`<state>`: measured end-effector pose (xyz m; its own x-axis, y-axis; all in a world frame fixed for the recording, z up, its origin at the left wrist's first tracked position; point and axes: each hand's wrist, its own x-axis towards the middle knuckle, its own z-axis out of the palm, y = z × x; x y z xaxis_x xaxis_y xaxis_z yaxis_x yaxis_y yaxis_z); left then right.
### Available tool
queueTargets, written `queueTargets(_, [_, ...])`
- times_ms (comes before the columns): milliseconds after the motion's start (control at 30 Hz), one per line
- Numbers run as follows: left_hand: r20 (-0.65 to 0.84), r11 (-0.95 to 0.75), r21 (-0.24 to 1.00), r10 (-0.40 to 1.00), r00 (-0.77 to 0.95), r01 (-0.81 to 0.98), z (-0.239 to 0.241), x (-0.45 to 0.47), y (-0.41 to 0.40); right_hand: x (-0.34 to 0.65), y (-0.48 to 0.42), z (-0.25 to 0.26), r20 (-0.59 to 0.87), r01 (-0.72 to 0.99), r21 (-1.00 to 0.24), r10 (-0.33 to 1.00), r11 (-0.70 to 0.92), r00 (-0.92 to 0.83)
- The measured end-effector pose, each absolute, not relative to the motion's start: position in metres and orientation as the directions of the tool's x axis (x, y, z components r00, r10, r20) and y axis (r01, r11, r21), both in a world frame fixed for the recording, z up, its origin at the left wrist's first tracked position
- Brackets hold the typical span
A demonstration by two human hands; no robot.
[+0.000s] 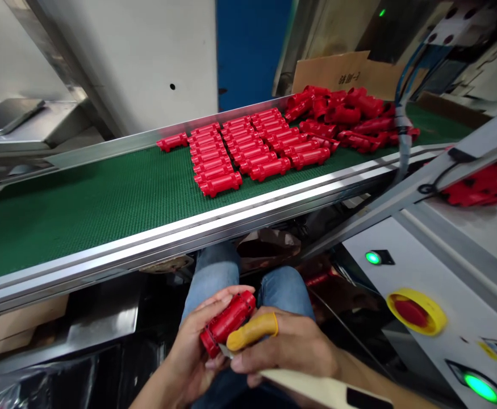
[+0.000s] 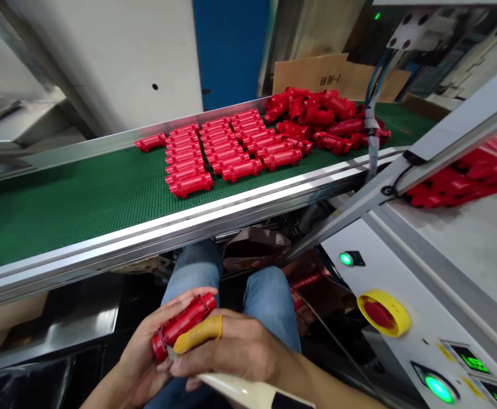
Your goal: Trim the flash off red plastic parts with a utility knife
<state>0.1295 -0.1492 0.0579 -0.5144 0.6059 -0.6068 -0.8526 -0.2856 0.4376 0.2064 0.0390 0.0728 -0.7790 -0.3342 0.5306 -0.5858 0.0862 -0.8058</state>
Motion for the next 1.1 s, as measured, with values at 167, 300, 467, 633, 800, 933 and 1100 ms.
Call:
queueTargets(167, [-0.617,-0.275,0.432,0.604,-0.504,-0.859,0.0539,0.1311,-0.1489,0.2055,0.0399,0.0768,0.513,-0.572,-0.819,-0.385,0.051,-0.768])
queueTargets(300, [-0.614,-0.273,0.430,0.610,-0.501,-0.860,0.0542,0.1297,-0.1478,0.2071,0.0413,0.0749,0.486,-0.551,-0.831,-0.392,0.069,-0.781])
queueTargets(467, [-0.619,-0.261,0.425,0.616,-0.488,-0.867,0.0556,0.1294,-0.1475,0.2048,0.0395,0.0769,0.504,-0.567,-0.821,-0.390,0.060,-0.771])
queueTargets(633, [-0.630,-0.239,0.415,0.621,-0.467,-0.878,0.0569,0.1297,-0.1472,0.2050,0.0358,0.0762,0.537,-0.569,-0.822,-0.309,0.017,-0.785])
queueTargets(800, [-0.631,-0.236,0.413,0.622,-0.463,-0.880,0.0564,0.1286,-0.1458,0.2049,0.0354,0.0728,0.564,-0.593,-0.805,-0.288,0.019,-0.774])
queueTargets(933, [-0.636,-0.231,0.412,0.620,-0.459,-0.882,0.0567,0.1290,-0.1458,0.2040,0.0356,0.0692,0.577,-0.604,-0.797,-0.289,0.004,-0.764])
queueTargets(1100, [-0.642,-0.226,0.414,0.614,-0.459,-0.882,0.0591,0.1300,-0.1477,0.2040,0.0350,0.0690,0.588,-0.615,-0.789,-0.284,0.007,-0.757])
